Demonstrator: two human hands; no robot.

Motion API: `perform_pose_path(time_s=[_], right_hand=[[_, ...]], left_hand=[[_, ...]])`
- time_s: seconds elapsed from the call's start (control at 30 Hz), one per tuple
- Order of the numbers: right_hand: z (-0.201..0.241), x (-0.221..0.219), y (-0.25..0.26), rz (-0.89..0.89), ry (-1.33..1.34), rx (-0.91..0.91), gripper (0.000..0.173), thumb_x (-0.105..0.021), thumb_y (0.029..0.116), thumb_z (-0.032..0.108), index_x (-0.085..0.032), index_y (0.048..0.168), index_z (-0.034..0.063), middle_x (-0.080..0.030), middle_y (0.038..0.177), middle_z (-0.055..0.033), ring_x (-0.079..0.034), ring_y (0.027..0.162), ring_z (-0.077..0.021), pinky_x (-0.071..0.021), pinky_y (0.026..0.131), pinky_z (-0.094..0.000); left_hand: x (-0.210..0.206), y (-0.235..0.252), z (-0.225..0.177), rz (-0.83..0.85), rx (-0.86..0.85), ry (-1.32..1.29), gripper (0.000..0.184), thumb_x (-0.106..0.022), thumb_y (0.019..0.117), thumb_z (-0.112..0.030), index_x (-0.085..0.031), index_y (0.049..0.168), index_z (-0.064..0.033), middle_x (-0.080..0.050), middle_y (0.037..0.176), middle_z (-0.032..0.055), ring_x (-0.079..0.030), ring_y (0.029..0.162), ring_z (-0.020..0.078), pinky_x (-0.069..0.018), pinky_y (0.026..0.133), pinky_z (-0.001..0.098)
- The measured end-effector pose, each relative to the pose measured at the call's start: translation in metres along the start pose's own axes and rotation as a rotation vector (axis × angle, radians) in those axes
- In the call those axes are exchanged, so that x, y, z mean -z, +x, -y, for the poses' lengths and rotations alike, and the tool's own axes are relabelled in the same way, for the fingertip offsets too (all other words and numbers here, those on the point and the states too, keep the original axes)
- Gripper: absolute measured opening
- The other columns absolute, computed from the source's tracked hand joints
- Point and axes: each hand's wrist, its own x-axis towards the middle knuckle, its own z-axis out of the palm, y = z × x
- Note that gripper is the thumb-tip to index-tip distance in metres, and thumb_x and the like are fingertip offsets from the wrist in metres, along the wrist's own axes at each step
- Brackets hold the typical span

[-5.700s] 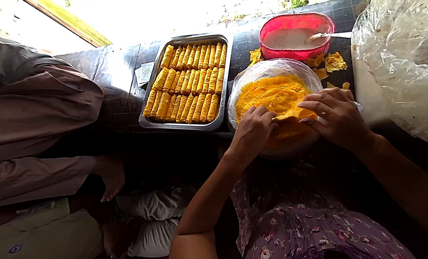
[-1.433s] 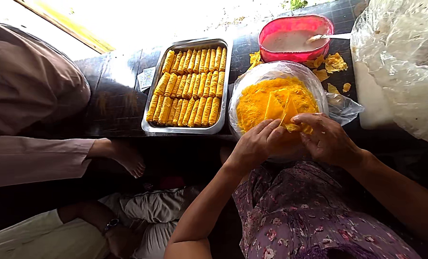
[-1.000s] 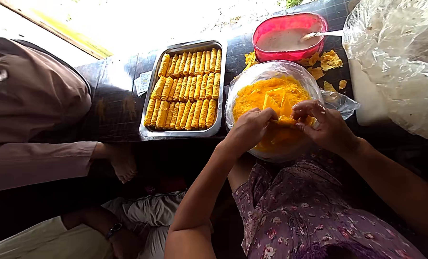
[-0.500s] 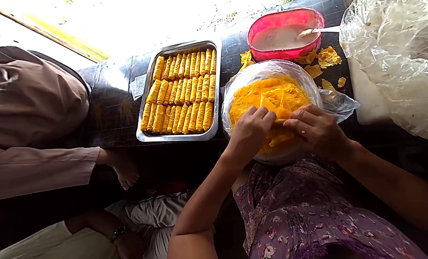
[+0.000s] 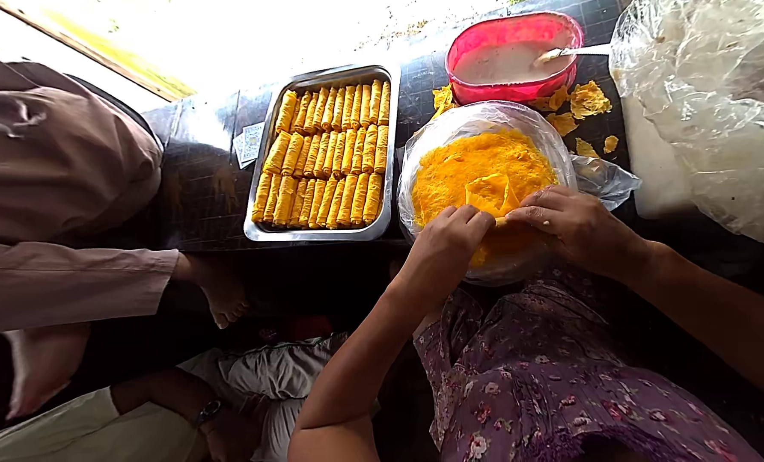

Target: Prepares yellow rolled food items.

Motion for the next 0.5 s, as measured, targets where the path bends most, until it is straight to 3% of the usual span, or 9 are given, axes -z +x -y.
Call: perform_pose_path(time_s=[0.1,0.37,0.5], right_hand=[[-0.008,0.001,0.008,0.01,0.072,-0.073,0.022,-0.057,0.0957,0.004,-0.079,0.1,0.0059,-0.071,0.092,-0.0107,-0.068,0.089,-0.0259,-0.0558,0.081,-0.037],[-0.016,0.002,0.017,0.032,0.23,-0.318,0.018,-0.068,0.0911,0.004,-0.083,0.098,0.0105,-0.068,0.087,-0.0063,-0.062,0.09,-0.0215,-0.0492,0.083,-0.036],[-0.004,-0.004,0.016,-0.058,0.065,-0.234,0.012,-0.067,0.0901,0.001,-0.077,0.097,0.0034,-0.072,0.095,-0.0153,-0.068,0.095,-0.0326,-0.0547,0.086,-0.0446]], left_hand=[[-0.002,0.004,0.009,-0.041,0.012,-0.037,0.011,-0.065,0.0951,-0.002,-0.075,0.098,-0.0031,-0.07,0.094,0.0129,-0.068,0.089,0.0278,-0.0565,0.081,0.0382],[-0.003,0.01,0.025,-0.042,0.075,-0.096,0.012,-0.068,0.0939,-0.004,-0.079,0.097,-0.0064,-0.068,0.09,0.0112,-0.064,0.087,0.0262,-0.0524,0.079,0.0374],[-0.005,0.013,0.015,-0.064,0.061,-0.015,0.012,-0.066,0.0936,0.001,-0.077,0.098,-0.0033,-0.068,0.088,0.0124,-0.065,0.084,0.0284,-0.0536,0.076,0.039]])
